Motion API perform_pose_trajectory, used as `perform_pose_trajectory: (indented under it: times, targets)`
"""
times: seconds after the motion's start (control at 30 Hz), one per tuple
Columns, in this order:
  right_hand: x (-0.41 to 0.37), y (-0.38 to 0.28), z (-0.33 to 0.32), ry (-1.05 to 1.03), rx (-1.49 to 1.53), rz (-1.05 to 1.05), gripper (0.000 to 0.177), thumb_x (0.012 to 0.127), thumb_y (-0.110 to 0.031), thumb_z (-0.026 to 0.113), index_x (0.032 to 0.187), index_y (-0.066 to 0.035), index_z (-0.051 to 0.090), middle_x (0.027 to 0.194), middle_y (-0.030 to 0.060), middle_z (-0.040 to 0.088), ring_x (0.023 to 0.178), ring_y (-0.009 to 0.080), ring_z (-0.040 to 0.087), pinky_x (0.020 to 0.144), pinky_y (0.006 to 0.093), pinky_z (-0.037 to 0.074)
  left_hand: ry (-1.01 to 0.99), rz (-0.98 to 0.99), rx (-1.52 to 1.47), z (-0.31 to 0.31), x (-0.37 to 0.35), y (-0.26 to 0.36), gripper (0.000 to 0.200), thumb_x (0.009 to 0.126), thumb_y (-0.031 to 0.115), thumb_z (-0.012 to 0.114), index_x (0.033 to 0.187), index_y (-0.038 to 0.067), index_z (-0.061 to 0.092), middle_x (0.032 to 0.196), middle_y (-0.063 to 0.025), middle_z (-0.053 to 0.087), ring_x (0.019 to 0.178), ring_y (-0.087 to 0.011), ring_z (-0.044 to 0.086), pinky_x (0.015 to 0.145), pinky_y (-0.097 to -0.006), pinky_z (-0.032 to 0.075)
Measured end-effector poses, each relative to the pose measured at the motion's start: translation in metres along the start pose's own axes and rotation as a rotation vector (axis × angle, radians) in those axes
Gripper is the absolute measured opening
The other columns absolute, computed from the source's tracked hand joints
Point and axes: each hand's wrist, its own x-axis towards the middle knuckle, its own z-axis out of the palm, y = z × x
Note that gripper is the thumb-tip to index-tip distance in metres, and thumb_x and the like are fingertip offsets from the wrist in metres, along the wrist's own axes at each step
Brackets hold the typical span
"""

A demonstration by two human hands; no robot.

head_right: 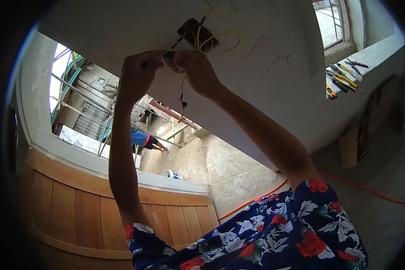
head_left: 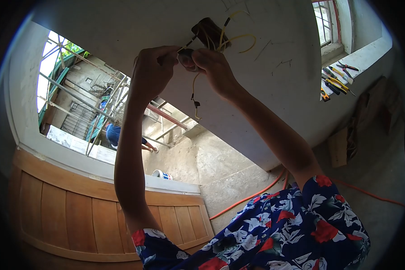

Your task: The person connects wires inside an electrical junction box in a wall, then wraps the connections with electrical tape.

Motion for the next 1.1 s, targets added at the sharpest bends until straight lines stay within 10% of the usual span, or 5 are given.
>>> perform_pose_trajectory:
  times: [1.1]
  targets:
    - [-0.004, -0.008, -0.001, 0.085, -0.219, -0.061, 0.033, 0.097, -0.024, 0.046, 0.077, 0.0, 0.056, 0.074, 0.0059, 0.054, 0.073, 0.0154, 0.048, 0.072, 0.0346, 0.04, 0.045, 0.02, -0.014, 0.008, -0.004, 0.005, 0.028, 0.092, 0.012, 0.054, 0.114, 0.008, 0.07, 0.081, -0.013, 0.07, 0.074, -0.0184, 0.067, 0.07, -0.0323, 0.052]
